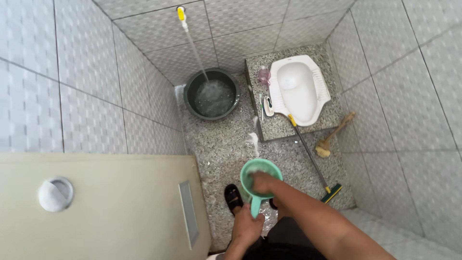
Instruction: The person scrubs a squat toilet with a long-handled brush, rinses a plastic cup in a bucket, and pours water into the toilet. They then rinse the bucket under a tap, mix soapy water in a scoop, and mop the floor with a squeegee.
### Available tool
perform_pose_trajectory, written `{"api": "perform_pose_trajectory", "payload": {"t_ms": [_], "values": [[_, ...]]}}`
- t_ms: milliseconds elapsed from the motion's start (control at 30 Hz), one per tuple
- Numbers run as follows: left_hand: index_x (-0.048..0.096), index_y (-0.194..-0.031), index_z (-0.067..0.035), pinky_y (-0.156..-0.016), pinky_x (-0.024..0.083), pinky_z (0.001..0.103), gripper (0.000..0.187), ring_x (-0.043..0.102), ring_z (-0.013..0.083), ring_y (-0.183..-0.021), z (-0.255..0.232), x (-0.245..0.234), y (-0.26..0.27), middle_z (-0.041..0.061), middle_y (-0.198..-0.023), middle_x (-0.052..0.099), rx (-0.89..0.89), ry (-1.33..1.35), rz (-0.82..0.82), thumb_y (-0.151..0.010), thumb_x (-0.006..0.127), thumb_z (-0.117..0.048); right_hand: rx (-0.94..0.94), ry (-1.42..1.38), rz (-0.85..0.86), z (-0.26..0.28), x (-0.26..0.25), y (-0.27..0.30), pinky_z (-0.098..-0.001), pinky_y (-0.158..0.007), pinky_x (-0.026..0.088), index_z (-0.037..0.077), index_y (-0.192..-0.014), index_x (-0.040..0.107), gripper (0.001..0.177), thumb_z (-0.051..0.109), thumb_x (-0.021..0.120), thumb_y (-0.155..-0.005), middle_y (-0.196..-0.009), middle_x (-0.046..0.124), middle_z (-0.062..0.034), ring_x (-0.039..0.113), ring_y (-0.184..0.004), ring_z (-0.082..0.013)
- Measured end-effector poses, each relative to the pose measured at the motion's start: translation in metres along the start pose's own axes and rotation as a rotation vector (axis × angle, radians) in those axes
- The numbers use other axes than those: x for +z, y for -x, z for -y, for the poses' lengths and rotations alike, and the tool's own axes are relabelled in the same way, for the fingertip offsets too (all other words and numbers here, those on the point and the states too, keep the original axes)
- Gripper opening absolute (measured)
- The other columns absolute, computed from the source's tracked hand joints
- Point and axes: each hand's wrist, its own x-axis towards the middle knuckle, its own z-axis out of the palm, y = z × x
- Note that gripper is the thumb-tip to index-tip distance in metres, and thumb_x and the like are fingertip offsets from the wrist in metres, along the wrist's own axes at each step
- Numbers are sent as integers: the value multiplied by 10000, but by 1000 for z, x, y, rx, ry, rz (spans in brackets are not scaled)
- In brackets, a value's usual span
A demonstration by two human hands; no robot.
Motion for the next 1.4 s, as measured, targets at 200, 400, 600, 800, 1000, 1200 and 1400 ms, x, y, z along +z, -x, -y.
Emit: {"api": "perform_pose_trajectory", "payload": {"t_ms": [200,400,600,800,1000,1200,1400], "values": [[643,-1085,-10,-859,562,489,392,714,419,-961,20,-31,-2,236,-953,735,48,-52,159,-777,725,-239,-55,-222,-444,3,35,9,-432,-1051,472,95,-1359,641,558,210,635,-813,-1307,664,-195,628,-1217,-359],[636,-1108,0,-890,555,487,429,698,428,-1005,19,-34,0,249,-1019,718,174,-243,314,-783,745,-258,93,-450,-494,-33,102,28,-403,-1107,452,133,-1419,590,565,281,579,-874,-1371,644,-187,612,-1278,-346],[627,-1139,20,-918,545,494,431,682,450,-1043,-10,-19,9,287,-1065,696,277,-436,550,-829,726,-263,179,-718,-531,-63,156,42,-424,-1096,429,141,-1463,537,597,255,616,-882,-1479,492,-196,511,-1337,-352],[619,-1174,49,-919,551,492,418,681,462,-1048,-39,11,20,310,-1060,697,366,-561,653,-848,684,-205,167,-1169,-492,-79,189,53,-402,-1078,469,81,-1354,667,498,270,563,-906,-1372,684,-131,633,-1266,-274],[614,-1146,97,-946,545,479,432,687,475,-1043,-35,55,19,339,-1043,704,437,-601,654,-888,687,-242,174,-1060,-484,-105,194,73,-408,-1090,436,125,-1327,682,474,371,515,-959,-1377,656,-114,602,-1278,-271],[656,-1134,20,-717,518,452,356,673,363,-768,-15,85,-1,231,-897,718,363,-348,632,-839,729,-166,568,-657,-1492,-96,213,112,-502,-952,472,74,-1198,684,409,359,536,-945,-1185,681,-213,624,-1109,-408],[614,-1149,-39,-408,402,286,304,489,119,-451,14,127,-10,37,-703,583,-103,238,856,-846,618,-27,551,-1703,-1413,-60,214,163,-392,-682,448,54,-1035,630,422,465,597,-944,-850,629,-67,585,-751,-213]]}}
